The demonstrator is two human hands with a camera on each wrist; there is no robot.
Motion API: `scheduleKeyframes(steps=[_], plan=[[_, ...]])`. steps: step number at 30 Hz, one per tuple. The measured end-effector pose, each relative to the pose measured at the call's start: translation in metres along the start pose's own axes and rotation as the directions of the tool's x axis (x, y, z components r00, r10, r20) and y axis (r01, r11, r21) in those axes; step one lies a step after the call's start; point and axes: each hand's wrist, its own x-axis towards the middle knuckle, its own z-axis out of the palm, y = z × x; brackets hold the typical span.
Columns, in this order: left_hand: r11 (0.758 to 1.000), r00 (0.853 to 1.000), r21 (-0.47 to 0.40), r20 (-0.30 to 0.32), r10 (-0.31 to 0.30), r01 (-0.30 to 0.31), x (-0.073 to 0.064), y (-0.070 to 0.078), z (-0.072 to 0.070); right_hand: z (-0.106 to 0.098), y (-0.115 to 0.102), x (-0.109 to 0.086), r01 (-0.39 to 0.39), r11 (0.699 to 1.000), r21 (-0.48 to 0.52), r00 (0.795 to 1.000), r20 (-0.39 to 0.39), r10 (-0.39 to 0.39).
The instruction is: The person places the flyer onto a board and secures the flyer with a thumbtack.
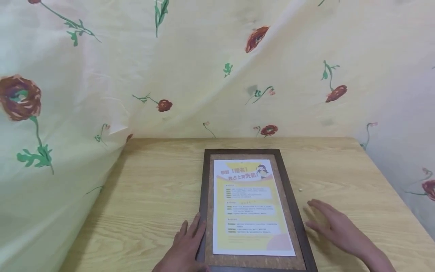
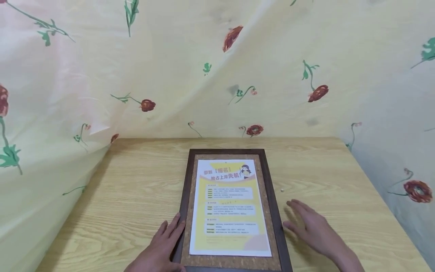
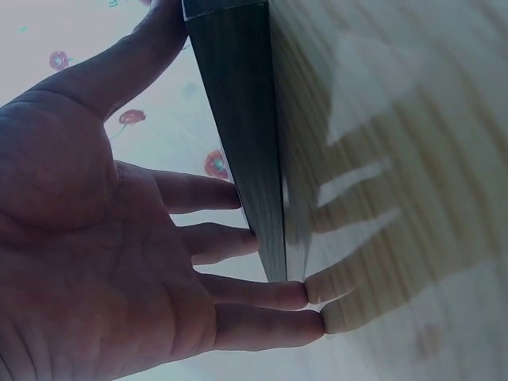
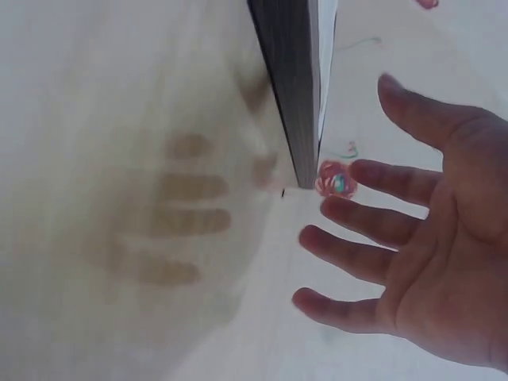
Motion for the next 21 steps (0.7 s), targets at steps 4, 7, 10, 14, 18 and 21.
scheduleKeyframes(steps=[4, 7, 10, 14, 18, 21], plan=[[1.0, 1.0, 0.003, 0.002, 0.013, -0.013, 0.0, 0.0, 0.001, -0.005, 0.01, 0.014, 0.021, 1.0, -0.004, 0.999, -0.042, -0.021], [1.0, 1.0, 0.014, 0.002, 0.016, -0.017, 0.001, 0.001, 0.001, -0.006, 0.014, 0.022, 0.022, 1.0, -0.002, 0.998, -0.053, -0.023], [1.0, 1.0, 0.019, 0.003, 0.009, -0.009, 0.003, 0.002, 0.0, -0.005, 0.017, 0.028, 0.019, 1.0, 0.005, 0.998, -0.059, -0.019], [1.0, 1.0, 0.022, 0.009, -0.004, 0.004, 0.004, 0.002, 0.0, -0.004, 0.02, 0.034, 0.01, 1.0, -0.004, 0.998, -0.066, -0.01], [1.0, 1.0, 0.027, 0.011, -0.007, 0.007, 0.004, 0.001, -0.001, -0.003, 0.024, 0.04, 0.016, 1.0, -0.018, 0.997, -0.081, -0.017], [0.999, 1.0, 0.042, 0.007, -0.003, 0.003, 0.005, 0.001, -0.001, -0.002, 0.027, 0.044, 0.023, 0.999, -0.024, 0.996, -0.088, -0.025]])
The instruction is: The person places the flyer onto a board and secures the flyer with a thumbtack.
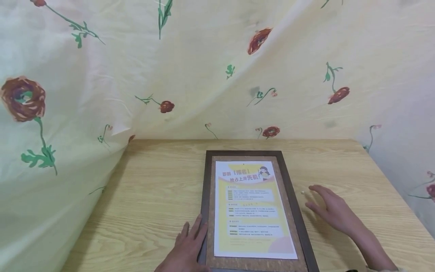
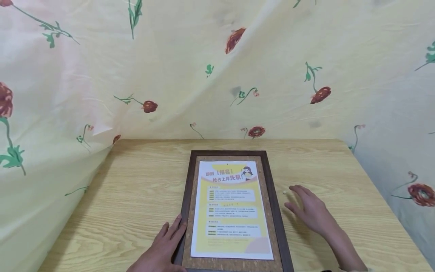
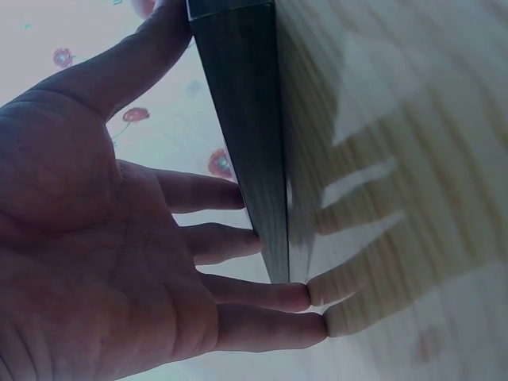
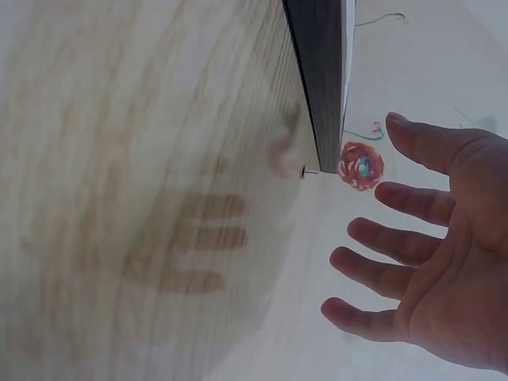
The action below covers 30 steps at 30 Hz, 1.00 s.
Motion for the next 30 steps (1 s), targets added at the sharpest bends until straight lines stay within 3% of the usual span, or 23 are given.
scheduleKeyframes(steps=[8, 18, 30], plan=[[1.0, 1.0, -0.001, -0.003, 0.013, -0.013, -0.001, -0.002, 0.0, 0.005, 0.007, 0.012, 0.009, 1.0, -0.012, 1.0, -0.008, -0.009], [1.0, 1.0, 0.001, -0.015, 0.025, -0.025, -0.002, -0.002, 0.001, 0.013, 0.015, 0.027, -0.032, 0.998, -0.057, 0.999, 0.043, 0.034], [0.999, 0.999, 0.003, -0.033, 0.041, -0.04, -0.004, -0.002, 0.002, 0.019, 0.023, 0.034, -0.002, 0.999, -0.044, 0.999, 0.052, 0.004]])
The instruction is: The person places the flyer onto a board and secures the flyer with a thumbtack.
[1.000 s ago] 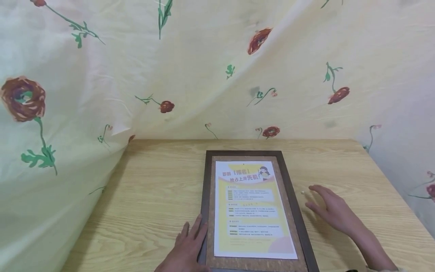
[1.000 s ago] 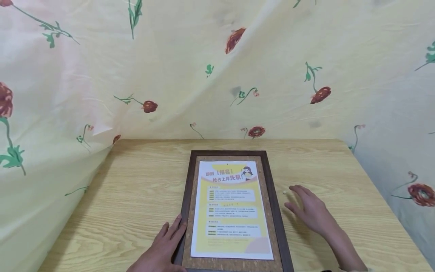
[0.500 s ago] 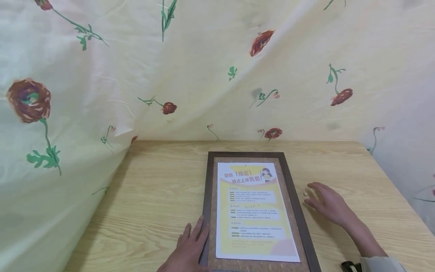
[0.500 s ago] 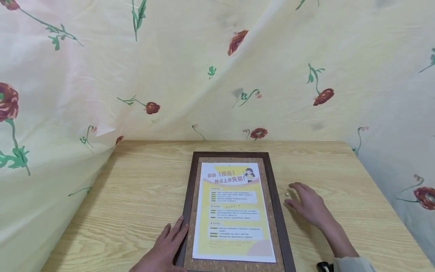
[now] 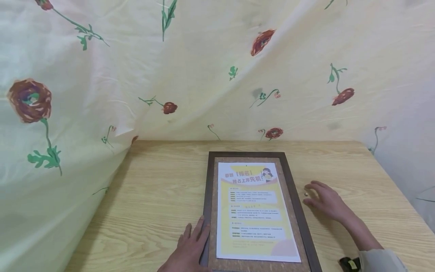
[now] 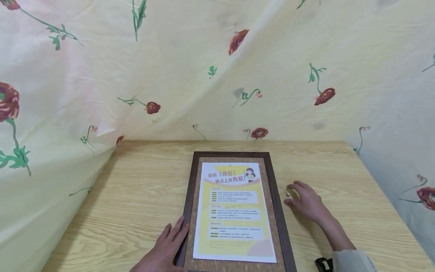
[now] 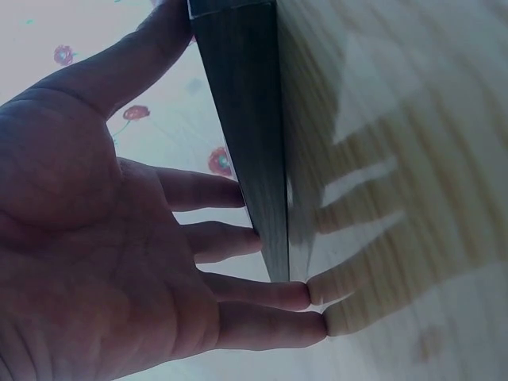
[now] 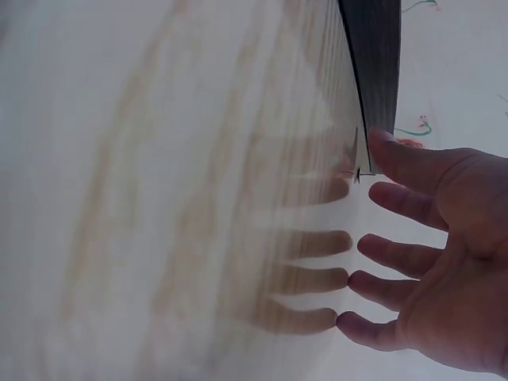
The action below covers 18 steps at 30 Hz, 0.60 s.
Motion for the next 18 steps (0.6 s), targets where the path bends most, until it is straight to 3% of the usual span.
scheduleKeyframes(steps=[18], plan=[[1.0, 1.0, 0.01, 0.016, -0.019, 0.018, 0.0025, -0.0002, -0.0003, 0.0098, 0.0057, 0.0024, -0.016, 1.0, -0.007, 0.997, -0.08, 0.015]])
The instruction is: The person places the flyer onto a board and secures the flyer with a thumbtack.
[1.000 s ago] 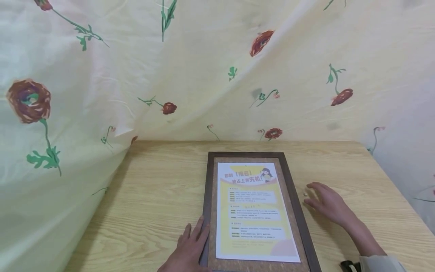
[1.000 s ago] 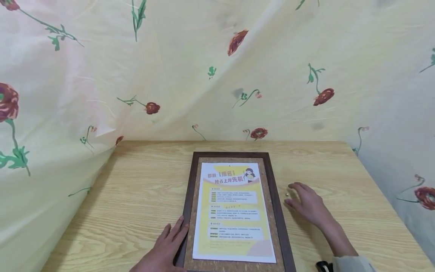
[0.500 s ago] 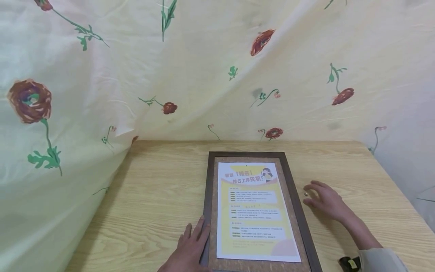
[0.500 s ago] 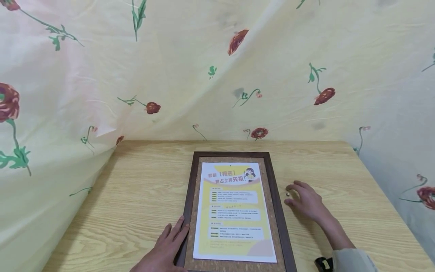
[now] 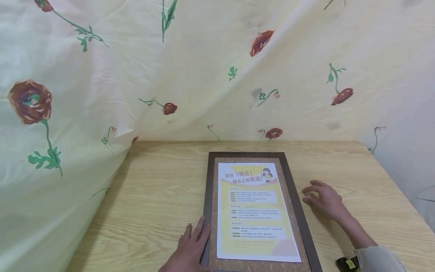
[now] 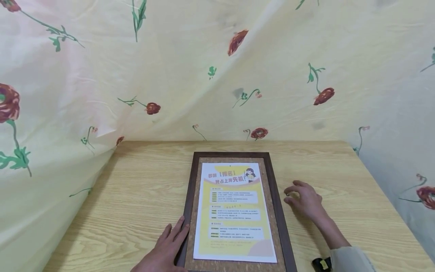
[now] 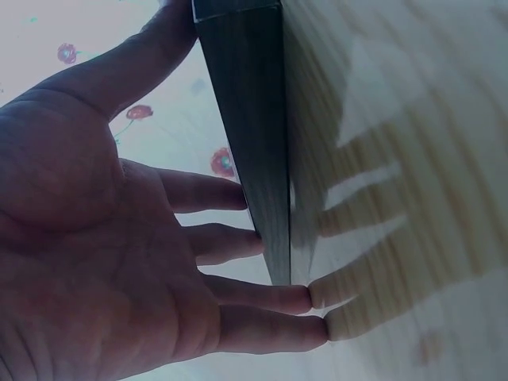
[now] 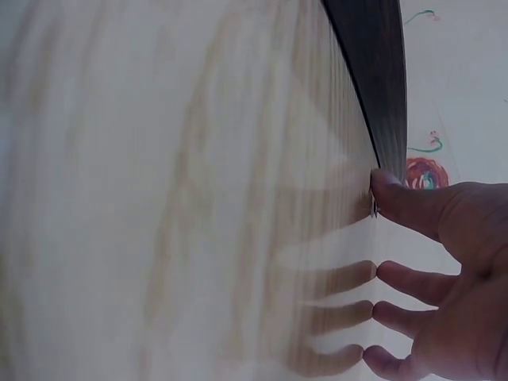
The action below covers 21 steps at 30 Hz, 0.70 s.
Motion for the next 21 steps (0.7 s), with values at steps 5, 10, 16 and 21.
scheduleKeyframes(steps=[5, 10, 16, 21], plan=[[1.0, 1.0, 0.004, -0.012, 0.023, -0.023, -0.0001, -0.0007, 0.0014, 0.0004, -0.0035, 0.0004, -0.028, 0.999, -0.025, 1.0, -0.012, 0.028], [0.999, 0.999, 0.001, -0.019, 0.038, -0.038, 0.0002, -0.0016, 0.0023, -0.0011, -0.0055, 0.0008, -0.075, 0.997, -0.037, 0.997, -0.006, 0.075], [0.998, 0.997, 0.0, -0.037, 0.062, -0.062, -0.0005, -0.0023, 0.0022, -0.0015, -0.0037, 0.0004, -0.089, 0.996, -0.022, 0.996, -0.008, 0.089], [0.998, 0.998, -0.002, -0.036, 0.055, -0.055, -0.0006, -0.0027, 0.0021, -0.0017, -0.0028, 0.0003, -0.096, 0.995, -0.003, 0.995, -0.018, 0.096]])
